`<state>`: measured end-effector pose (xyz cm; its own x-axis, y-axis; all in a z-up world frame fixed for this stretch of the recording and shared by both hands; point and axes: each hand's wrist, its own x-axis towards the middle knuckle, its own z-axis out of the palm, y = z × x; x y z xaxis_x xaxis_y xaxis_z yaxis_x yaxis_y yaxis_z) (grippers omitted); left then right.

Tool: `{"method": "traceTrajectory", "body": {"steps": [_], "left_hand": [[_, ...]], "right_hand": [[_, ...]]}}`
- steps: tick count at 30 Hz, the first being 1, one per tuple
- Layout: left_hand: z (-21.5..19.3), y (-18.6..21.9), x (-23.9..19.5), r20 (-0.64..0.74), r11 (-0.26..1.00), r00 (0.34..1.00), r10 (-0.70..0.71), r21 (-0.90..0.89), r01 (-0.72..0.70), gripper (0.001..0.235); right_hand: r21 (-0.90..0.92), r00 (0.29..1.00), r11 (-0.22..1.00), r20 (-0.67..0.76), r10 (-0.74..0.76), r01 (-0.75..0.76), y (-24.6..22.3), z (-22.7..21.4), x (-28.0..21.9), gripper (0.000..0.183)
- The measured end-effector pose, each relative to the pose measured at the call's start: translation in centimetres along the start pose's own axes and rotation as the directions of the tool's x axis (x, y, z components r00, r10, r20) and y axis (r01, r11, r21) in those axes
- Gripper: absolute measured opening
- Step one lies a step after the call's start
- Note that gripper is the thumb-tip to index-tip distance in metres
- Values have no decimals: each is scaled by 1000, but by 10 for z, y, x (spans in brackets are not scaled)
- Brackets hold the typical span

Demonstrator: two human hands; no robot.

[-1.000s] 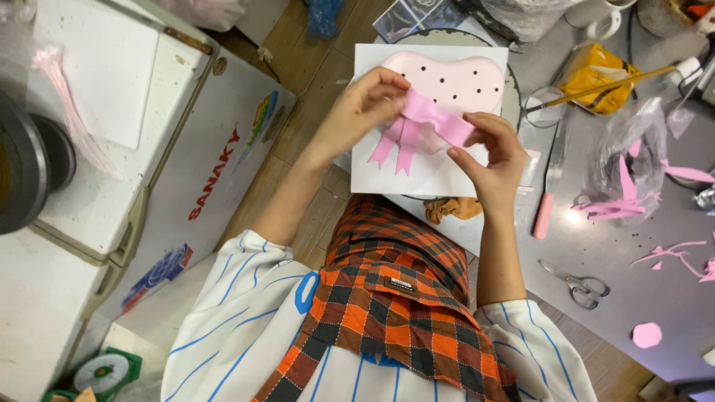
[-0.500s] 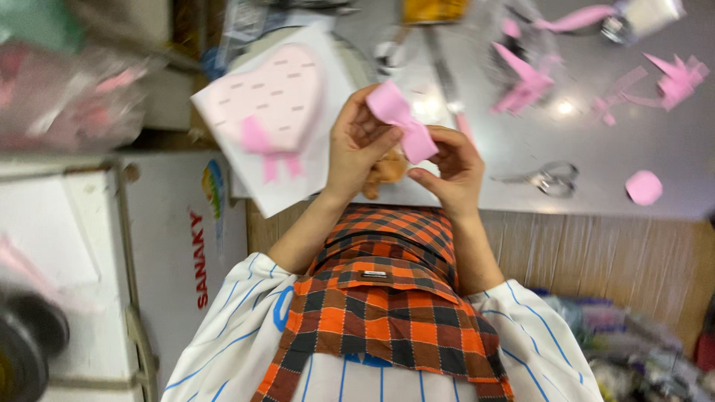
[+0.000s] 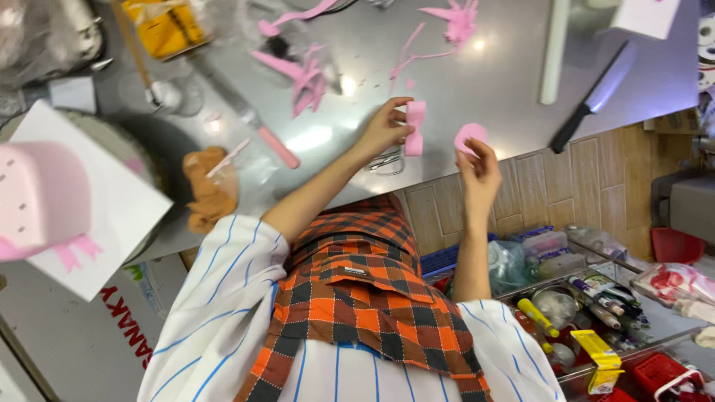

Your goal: The person folds a pink ribbon into a bow shape and secures it with a small circular piece of pink material. They use scissors to trim the edges of the ribbon and the circular piece. The person then places the finished bow onto a pink heart-shaped cake for decoration.

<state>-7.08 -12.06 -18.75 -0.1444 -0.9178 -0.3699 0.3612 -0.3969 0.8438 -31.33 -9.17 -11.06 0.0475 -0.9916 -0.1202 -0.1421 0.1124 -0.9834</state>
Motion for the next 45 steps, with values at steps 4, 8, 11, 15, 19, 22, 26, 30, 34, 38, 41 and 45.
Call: {"method": "traceTrajectory", "body": {"steps": [4,8,11,15,19,22,26,30,34,38,41,45], "left_hand": [[39,-23,90,34,996,999,16,85,-19,60],[67,-7,111,109,993,988,-112,-20,115,53],[77,16,94,228,997,971,-72,-18,79,47],[79,48,65,314,1000,949,-2,-23,9,55],[70,65,45,363,996,931,35,-85,-5,70],[63,73,35,405,991,912,63,-133,-9,80],[60,76,19,347,995,935,78,-90,-50,79],[64,73,10,217,994,970,108,12,-113,70],[66,69,5,160,977,965,209,0,-212,59],[68,64,-6,98,950,954,283,109,-293,57],[69,63,-12,58,894,942,331,300,-333,56],[69,64,-17,25,841,887,462,306,-447,50]], "right_hand": [[99,984,982,-62,168,-161,37,-64,22,34],[193,985,967,-6,170,-165,43,-68,56,32],[257,989,957,85,118,-136,31,-58,86,37],[328,967,931,242,79,-158,9,-43,109,46],[413,938,872,321,131,-263,-4,-31,115,46],[457,925,842,362,120,-288,-9,-23,117,45],[475,899,826,430,86,-305,-11,-17,117,46],[467,880,820,468,87,-329,-11,-11,115,45],[455,866,825,493,82,-337,-11,-9,110,43],[451,868,839,494,49,-304,-17,-6,102,42],[429,884,854,462,71,-293,-23,-1,96,44],[423,875,865,483,35,-268,-30,1,92,43]]}}
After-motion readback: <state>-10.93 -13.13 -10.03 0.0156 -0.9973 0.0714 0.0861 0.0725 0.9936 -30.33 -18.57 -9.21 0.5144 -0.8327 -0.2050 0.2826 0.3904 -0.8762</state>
